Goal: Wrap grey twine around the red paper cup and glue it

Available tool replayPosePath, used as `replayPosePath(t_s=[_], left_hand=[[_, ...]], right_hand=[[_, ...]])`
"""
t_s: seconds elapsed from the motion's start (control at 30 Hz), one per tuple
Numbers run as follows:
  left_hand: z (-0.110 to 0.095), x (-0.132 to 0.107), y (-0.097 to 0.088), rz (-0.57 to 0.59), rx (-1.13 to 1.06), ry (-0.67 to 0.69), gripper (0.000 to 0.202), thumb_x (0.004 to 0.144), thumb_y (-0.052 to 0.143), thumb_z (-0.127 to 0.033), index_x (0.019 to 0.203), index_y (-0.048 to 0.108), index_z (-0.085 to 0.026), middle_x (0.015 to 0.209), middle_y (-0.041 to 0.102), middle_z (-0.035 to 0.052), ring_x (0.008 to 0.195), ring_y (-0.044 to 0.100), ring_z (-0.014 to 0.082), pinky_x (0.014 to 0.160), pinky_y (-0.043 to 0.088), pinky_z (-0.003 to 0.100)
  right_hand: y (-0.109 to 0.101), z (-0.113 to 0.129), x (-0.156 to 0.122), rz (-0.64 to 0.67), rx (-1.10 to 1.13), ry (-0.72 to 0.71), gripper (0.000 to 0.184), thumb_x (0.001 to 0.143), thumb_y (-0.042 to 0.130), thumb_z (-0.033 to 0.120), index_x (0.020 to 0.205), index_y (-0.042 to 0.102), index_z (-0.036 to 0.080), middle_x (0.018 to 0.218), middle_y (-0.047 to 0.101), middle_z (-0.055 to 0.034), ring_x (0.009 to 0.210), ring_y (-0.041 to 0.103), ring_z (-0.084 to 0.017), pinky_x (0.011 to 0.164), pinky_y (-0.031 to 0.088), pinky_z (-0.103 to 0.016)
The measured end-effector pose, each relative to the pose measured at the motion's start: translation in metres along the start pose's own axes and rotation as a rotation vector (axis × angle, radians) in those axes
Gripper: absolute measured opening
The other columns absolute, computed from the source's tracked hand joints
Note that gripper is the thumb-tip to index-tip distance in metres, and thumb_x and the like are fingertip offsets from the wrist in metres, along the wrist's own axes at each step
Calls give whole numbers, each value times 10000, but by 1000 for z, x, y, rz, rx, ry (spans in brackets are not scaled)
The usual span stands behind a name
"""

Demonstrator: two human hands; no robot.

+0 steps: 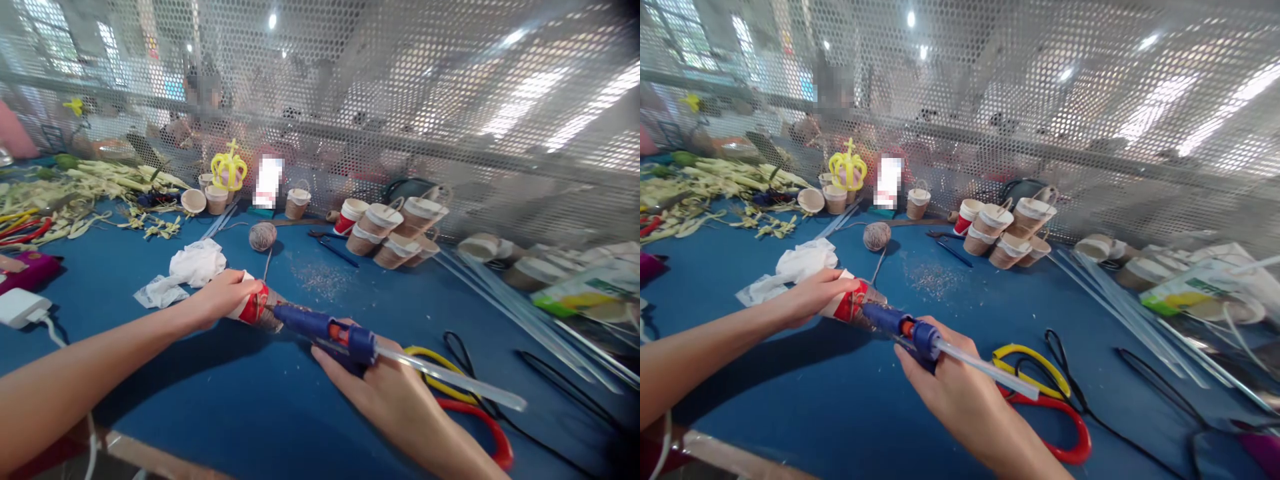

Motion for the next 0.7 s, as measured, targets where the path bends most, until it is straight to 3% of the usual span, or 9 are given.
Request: replayPosePath(t_s=[0.23,0.53,0.7], left_hand=[[0,1,0,-21,29,-9,248,639,526,-385,637,578,-143,561,599,13,520,520,146,486,343,236],[1,2,2,19,1,-32,240,655,512,-382,625,543,-145,541,573,-13,502,503,127,487,330,222],[4,4,0,-17,23,-41,238,664,489,-381,643,529,-148,503,511,-33,464,450,110,477,305,224]], right_hand=[[4,-7,-8,46,-47,1,125,795,471,349,777,523,237,724,593,2,632,541,-151,613,427,-275],[4,-4,-8,117,-49,33,130,821,424,328,786,497,227,732,575,5,625,533,-138,597,419,-270],[5,-2,-9,165,-78,20,130,824,412,306,748,467,217,697,554,8,589,511,-130,559,403,-267]])
Point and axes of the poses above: each hand's wrist, its own x-axis towards the middle knuckle, its own y-axis out of the palm, z = x × y, the point moved 4 cm from there along x, towards the middle knuckle
